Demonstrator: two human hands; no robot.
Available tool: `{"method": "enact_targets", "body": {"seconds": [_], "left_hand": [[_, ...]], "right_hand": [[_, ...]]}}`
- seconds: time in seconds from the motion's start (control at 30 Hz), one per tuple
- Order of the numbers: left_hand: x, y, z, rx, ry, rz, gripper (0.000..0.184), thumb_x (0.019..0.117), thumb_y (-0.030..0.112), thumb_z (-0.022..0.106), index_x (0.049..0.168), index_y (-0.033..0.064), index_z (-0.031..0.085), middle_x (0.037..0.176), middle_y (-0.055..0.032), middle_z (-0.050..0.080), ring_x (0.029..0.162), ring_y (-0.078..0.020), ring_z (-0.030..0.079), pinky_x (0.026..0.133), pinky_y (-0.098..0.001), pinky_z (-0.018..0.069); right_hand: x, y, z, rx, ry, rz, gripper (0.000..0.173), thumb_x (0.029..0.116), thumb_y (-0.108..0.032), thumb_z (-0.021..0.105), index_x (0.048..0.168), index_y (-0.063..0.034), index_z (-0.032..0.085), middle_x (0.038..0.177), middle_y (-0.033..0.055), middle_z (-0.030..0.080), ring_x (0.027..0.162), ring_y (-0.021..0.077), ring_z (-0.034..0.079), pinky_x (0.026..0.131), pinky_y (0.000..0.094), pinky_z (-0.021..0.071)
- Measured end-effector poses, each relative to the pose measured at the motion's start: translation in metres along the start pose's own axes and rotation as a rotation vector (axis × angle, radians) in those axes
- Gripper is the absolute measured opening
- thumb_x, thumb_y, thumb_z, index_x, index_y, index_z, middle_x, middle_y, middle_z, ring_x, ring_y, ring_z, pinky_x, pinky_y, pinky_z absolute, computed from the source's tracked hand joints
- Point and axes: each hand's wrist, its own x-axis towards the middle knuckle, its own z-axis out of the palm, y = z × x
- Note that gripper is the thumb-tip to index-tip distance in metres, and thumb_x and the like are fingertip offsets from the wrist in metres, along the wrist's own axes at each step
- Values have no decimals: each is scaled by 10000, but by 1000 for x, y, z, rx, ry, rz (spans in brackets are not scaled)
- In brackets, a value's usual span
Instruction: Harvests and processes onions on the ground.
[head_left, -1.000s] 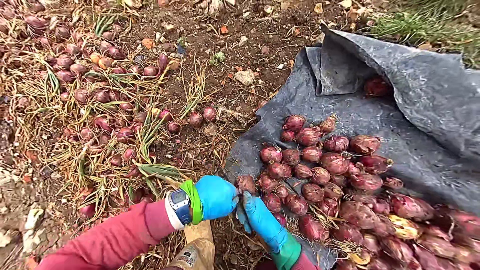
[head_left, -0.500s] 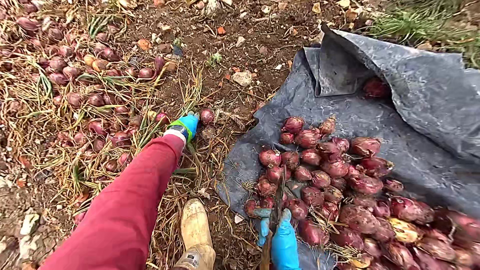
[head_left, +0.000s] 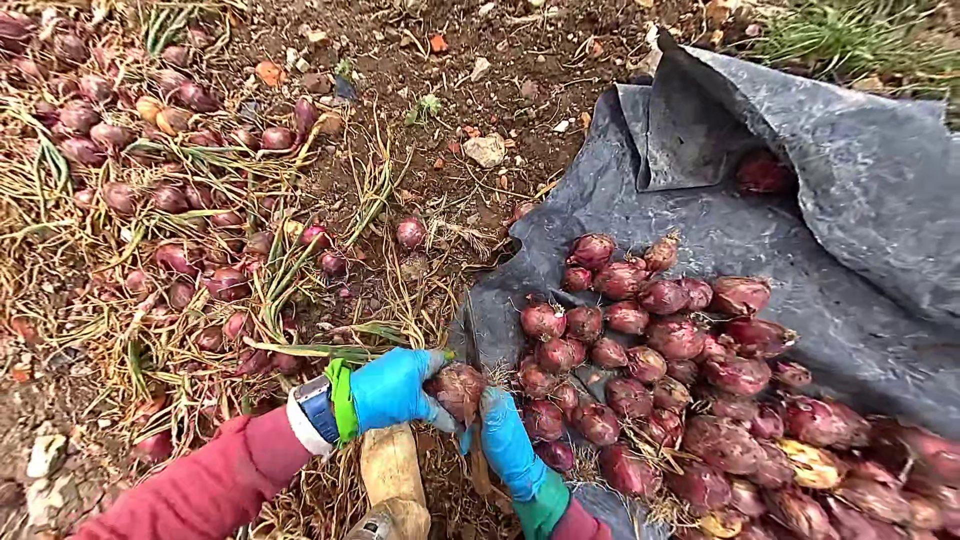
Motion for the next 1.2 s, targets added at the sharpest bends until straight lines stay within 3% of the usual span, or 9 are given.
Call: {"method": "enact_targets", "body": {"seconds": [0.07, 0.23, 0.4, 0.53, 0.67, 0.8, 0.97, 1.07, 1.2], "left_hand": [[-10, 4, 13, 91, -108, -3, 459, 839, 465, 837, 1170, 190, 680, 957, 15, 729, 902, -125, 702, 838, -435, 596], [-19, 14, 13, 344, 28, 5, 587, 729, 697, 817, 1074, 227, 749, 903, 26, 741, 850, -147, 708, 793, -468, 598], [3, 28, 20, 106, 116, 12, 434, 861, 531, 804, 1095, 170, 746, 934, -27, 743, 889, -166, 709, 846, -456, 588], [8, 51, 24, 42, 152, 91, 361, 1015, 483, 631, 1079, 147, 747, 884, -27, 735, 818, -146, 707, 786, -424, 595], [9, 90, 54, 283, -133, 249, 369, 1036, 474, 570, 1024, 144, 735, 878, -37, 709, 833, -172, 691, 794, -446, 577], [7, 58, -5, 387, -106, 18, 393, 1040, 528, 555, 1043, 166, 709, 865, -42, 680, 812, -198, 668, 773, -463, 561], [84, -40, -136, 291, 645, -296, 369, 961, 425, 708, 1253, 200, 713, 1149, -143, 738, 1094, -376, 697, 948, -683, 517], [165, -85, -146, 202, 585, -296, 789, 760, 396, 897, 1423, 112, 577, 1285, -195, 684, 1205, -404, 648, 1017, -677, 499], [196, -89, -126, 167, 594, -356, 899, 615, 440, 946, 1356, 67, 600, 1295, -233, 639, 1214, -410, 624, 999, -664, 512]], "right_hand": [[-8, -11, 0, -160, 42, -7, 895, 830, -913, 352, 956, -79, 650, 669, 33, 643, 498, 160, 608, 453, 346, 559], [-35, -8, -16, -158, 3, 35, 889, 942, -828, 199, 859, -70, 656, 566, 53, 570, 428, 185, 548, 405, 354, 505], [-68, -4, -34, 333, 97, 18, 869, 938, -820, 141, 931, -88, 611, 511, 36, 501, 368, 180, 504, 362, 353, 487], [-81, 5, -54, 48, 178, 100, 868, 1014, -704, 102, 1048, -29, 648, 572, 72, 546, 415, 198, 527, 394, 366, 508], [-78, 6, -68, -231, -26, 235, 908, 902, -872, 211, 1003, -91, 662, 649, 51, 612, 483, 194, 579, 458, 366, 535], [-81, 14, -84, -91, 176, 234, 856, 1019, -694, 125, 1135, -36, 661, 613, 78, 584, 451, 207, 549, 423, 375, 513], [-67, 36, -83, 95, 361, 317, 928, 1026, -650, -6, 1097, -18, 670, 553, 97, 552, 395, 215, 530, 365, 390, 503], [-51, 40, -59, 89, 308, 344, 879, 1051, -617, 29, 1132, -11, 660, 559, 98, 567, 402, 213, 536, 377, 389, 509], [-34, 37, -36, 29, 189, 354, 827, 1048, -641, 124, 1144, -14, 656, 612, 103, 612, 440, 215, 574, 410, 369, 531]]}}
